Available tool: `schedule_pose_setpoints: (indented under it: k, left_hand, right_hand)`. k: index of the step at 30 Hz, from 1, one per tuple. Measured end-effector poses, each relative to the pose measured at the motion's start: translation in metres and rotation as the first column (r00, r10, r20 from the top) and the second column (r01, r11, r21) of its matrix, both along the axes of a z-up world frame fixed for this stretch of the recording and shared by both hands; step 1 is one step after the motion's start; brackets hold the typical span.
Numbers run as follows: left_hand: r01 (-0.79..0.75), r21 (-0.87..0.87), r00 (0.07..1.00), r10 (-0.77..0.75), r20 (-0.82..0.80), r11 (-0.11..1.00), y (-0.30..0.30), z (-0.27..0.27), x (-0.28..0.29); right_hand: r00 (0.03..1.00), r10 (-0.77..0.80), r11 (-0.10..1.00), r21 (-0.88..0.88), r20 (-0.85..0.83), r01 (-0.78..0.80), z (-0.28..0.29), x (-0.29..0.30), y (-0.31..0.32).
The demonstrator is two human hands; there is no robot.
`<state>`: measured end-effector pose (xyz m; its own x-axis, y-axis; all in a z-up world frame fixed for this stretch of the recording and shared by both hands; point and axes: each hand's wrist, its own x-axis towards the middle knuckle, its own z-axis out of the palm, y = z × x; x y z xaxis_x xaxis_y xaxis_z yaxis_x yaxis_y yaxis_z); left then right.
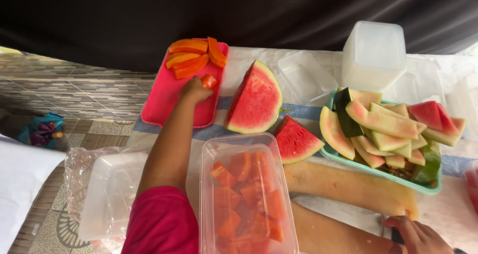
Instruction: Cutting papaya into small pieces and packing them into a plastic container alongside watermelon slices.
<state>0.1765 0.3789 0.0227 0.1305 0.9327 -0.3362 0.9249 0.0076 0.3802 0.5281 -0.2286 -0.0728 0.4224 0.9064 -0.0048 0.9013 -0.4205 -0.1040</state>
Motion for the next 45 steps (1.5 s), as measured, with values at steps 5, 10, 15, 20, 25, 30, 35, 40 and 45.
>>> schedule_pose_setpoints:
  k: [5,10,15,20,25,30,35,40,45]
  left_hand:
    - [-0.195,-0.095,0.839,0.216,0.499,0.976,-0.003,-0.012,-0.009]
    - [-0.107,-0.334,0.162,0.348,0.923,0.936,-0.028,0.022,-0.039]
    - [-0.142,-0.455,-0.098,0.445,0.89,0.879,-0.065,0.079,-0.05]
    - [0.031,-0.471,-0.198,0.467,0.862,0.882,-0.164,0.154,-0.068]
    - [0.065,-0.37,0.194,0.352,0.916,0.927,-0.302,0.215,-0.064]
    - [0.028,-0.392,0.33,0.362,0.872,0.919,-0.362,0.236,-0.056]
    - [-0.031,-0.399,0.412,0.375,0.83,0.916,-0.38,0.233,-0.052]
    - [-0.054,-0.419,0.407,0.403,0.82,0.906,-0.386,0.225,-0.05]
    - [-0.043,-0.41,0.41,0.39,0.824,0.911,-0.389,0.226,-0.049]
  right_hand:
    - [0.942,-0.239,0.968,0.019,-0.237,0.251,-0.017,0.051,-0.02]
    - [0.612,0.332,0.611,0.658,-0.718,0.44,-0.104,0.078,-0.041]
    - [0.498,0.284,0.611,0.555,-0.82,0.565,0.044,-0.033,0.063]
    - [0.693,0.01,0.813,0.409,-0.721,0.414,0.137,-0.076,0.09]
    - [0.856,0.517,0.604,0.698,0.024,-0.385,0.202,-0.093,0.087]
    - [0.688,0.647,0.443,0.573,0.329,-0.69,0.242,-0.099,0.087]
    - [0.737,0.62,0.543,0.53,0.27,-0.651,0.237,-0.099,0.077]
    - [0.732,0.65,0.563,0.516,0.206,-0.645,0.222,-0.088,0.073]
    - [0.688,0.696,0.513,0.527,0.206,-0.677,0.226,-0.091,0.073]
